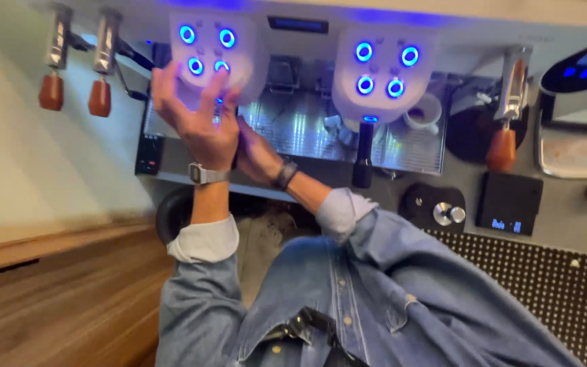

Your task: The person prepares espresso by tamping coffee grounds in a portafilter, grinding beans into the portafilter, and tamping again. They place the portafilter into the espresso machine and operate the controls. The person also wipes the machine surface with a cloth.

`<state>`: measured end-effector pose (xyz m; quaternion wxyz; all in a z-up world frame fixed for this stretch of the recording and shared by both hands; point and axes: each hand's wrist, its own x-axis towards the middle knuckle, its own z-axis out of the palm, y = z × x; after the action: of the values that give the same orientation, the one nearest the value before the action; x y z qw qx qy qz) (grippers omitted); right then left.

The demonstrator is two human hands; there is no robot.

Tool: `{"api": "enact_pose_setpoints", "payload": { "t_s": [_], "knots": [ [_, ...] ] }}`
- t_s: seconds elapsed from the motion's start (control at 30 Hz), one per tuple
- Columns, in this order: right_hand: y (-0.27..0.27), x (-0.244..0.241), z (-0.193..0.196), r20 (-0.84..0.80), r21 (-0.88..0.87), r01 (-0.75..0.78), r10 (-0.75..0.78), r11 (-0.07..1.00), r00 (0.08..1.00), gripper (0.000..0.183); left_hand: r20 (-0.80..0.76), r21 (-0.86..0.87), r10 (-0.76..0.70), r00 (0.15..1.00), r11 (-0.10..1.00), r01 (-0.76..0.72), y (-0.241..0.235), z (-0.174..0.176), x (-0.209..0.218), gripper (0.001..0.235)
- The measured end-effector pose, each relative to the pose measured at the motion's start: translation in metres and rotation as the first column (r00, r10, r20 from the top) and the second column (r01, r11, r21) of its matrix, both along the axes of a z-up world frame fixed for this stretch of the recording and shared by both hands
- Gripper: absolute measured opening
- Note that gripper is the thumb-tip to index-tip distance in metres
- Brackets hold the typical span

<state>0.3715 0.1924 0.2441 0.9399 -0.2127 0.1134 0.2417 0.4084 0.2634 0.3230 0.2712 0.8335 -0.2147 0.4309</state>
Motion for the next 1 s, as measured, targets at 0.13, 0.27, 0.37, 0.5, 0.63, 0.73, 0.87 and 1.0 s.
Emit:
{"api": "enact_pose_setpoints", "payload": {
  "t_s": [0.13,0.27,0.37,0.5,0.63,0.73,0.87,1.0],
  "knots": [
    [-0.050,-0.067,-0.081,0.013,-0.186,-0.059,0.062,0.981,0.998,0.062,0.056,-0.131,0.087,0.995,0.988,-0.079,-0.033,-0.024,-0.023,0.028],
    [-0.144,-0.130,-0.115,-0.028,-0.417,-0.149,0.151,0.897,0.988,0.053,-0.282,-0.339,-0.318,0.905,0.916,0.216,-0.080,-0.111,-0.040,0.009],
    [-0.196,-0.144,-0.089,0.003,-0.327,0.026,-0.027,0.945,1.000,0.059,-0.547,-0.595,-0.549,0.632,0.786,0.169,-0.113,-0.146,-0.031,0.022],
    [-0.223,-0.131,-0.053,0.067,-0.353,0.155,-0.141,0.923,0.988,0.060,-0.648,-0.647,-0.647,0.402,0.746,0.156,-0.127,-0.177,-0.013,0.030],
    [-0.218,-0.109,-0.025,0.125,-0.403,0.208,-0.172,0.891,0.977,0.045,-0.571,-0.784,-0.770,0.284,0.615,0.090,-0.123,-0.193,-0.006,0.038],
    [-0.214,-0.084,-0.019,0.042,-0.502,0.152,-0.152,0.851,0.987,0.035,-0.487,-0.822,-0.784,0.384,0.560,0.101,-0.099,-0.193,0.008,0.038],
    [-0.208,-0.072,-0.018,0.034,-0.452,0.117,-0.114,0.884,0.993,0.036,-0.465,-0.735,-0.658,0.592,0.659,0.156,-0.039,-0.213,0.035,0.041],
    [-0.204,-0.072,-0.023,0.059,-0.450,0.160,-0.149,0.878,0.987,0.037,-0.480,-0.692,-0.589,0.650,0.710,0.131,0.032,-0.218,0.072,0.041]
  ]
}}
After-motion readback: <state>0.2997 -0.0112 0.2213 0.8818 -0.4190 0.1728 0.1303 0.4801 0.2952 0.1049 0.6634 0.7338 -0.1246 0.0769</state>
